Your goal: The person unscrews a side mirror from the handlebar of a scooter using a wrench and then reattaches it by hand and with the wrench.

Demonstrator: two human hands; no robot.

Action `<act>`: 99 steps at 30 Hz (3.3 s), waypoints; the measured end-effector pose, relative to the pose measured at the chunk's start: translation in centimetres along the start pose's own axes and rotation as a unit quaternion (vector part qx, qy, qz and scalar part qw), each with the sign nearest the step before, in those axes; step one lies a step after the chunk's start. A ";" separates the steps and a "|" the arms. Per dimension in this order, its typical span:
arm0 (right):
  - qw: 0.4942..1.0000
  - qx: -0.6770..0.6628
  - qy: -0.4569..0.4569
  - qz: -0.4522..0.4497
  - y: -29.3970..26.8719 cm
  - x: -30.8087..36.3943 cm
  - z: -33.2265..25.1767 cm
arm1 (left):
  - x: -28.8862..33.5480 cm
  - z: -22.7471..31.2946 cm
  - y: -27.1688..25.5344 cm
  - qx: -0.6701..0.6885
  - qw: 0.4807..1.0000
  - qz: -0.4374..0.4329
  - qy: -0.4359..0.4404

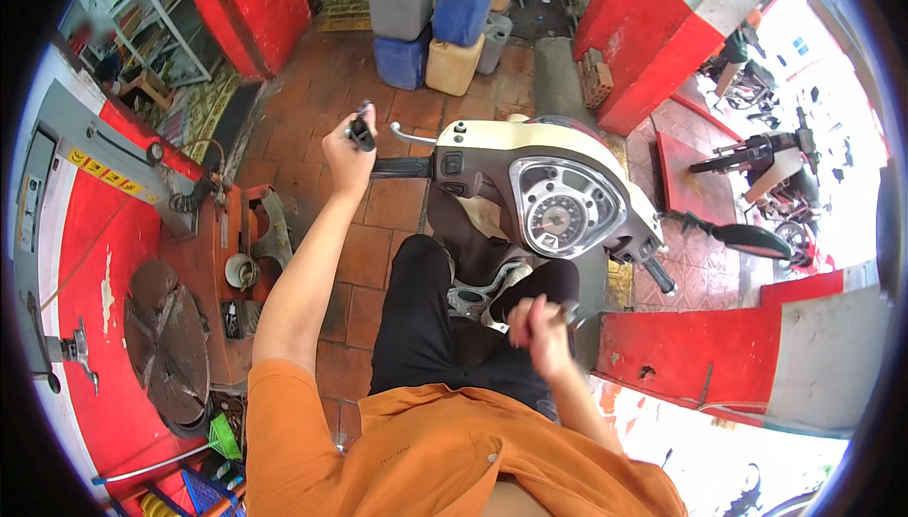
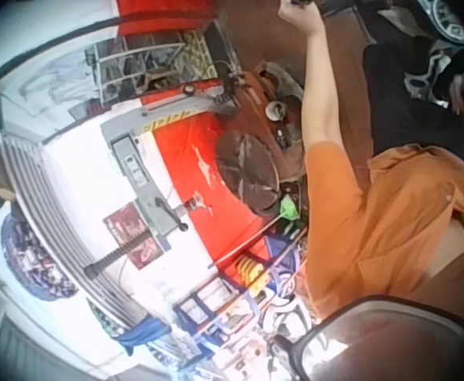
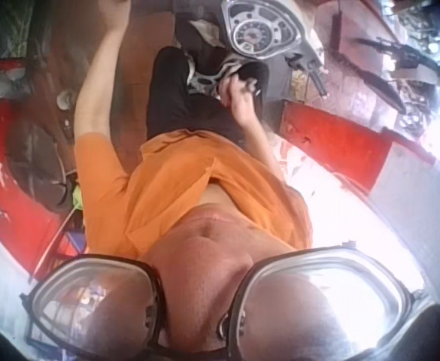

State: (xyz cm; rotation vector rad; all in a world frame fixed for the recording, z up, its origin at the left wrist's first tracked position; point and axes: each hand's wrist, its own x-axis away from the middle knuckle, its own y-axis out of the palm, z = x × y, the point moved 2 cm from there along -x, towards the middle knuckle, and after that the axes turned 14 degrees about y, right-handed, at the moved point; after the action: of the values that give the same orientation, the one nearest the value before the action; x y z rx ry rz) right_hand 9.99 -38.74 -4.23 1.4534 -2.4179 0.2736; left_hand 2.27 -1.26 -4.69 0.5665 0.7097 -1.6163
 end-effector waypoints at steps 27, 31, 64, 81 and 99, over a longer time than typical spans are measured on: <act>0.934 -0.347 -0.017 -0.086 13.6 4.8 1.7 | 23.0 18.9 -13.1 0.275 0.873 -0.108 -0.389; 0.946 -0.318 -0.059 0.002 13.5 5.7 1.0 | 24.8 18.4 -12.6 0.377 0.857 -0.153 -0.317; 0.685 0.706 -0.172 0.050 2.7 -24.6 -16.2 | 25.9 16.3 -12.9 0.272 0.859 -0.100 -0.422; 0.681 0.671 -0.278 -0.096 3.0 -25.8 -17.2 | 26.5 15.7 -13.7 0.297 0.851 -0.079 -0.426; 0.649 0.741 -0.169 -0.028 2.8 -25.4 -18.8 | 26.8 15.3 -13.7 0.321 0.845 -0.069 -0.421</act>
State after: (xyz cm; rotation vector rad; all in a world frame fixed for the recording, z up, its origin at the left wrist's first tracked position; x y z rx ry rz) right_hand 21.75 -10.55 4.27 2.1209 -2.1476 2.6233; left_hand -15.14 -29.44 -11.26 0.2037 -0.4840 -2.0029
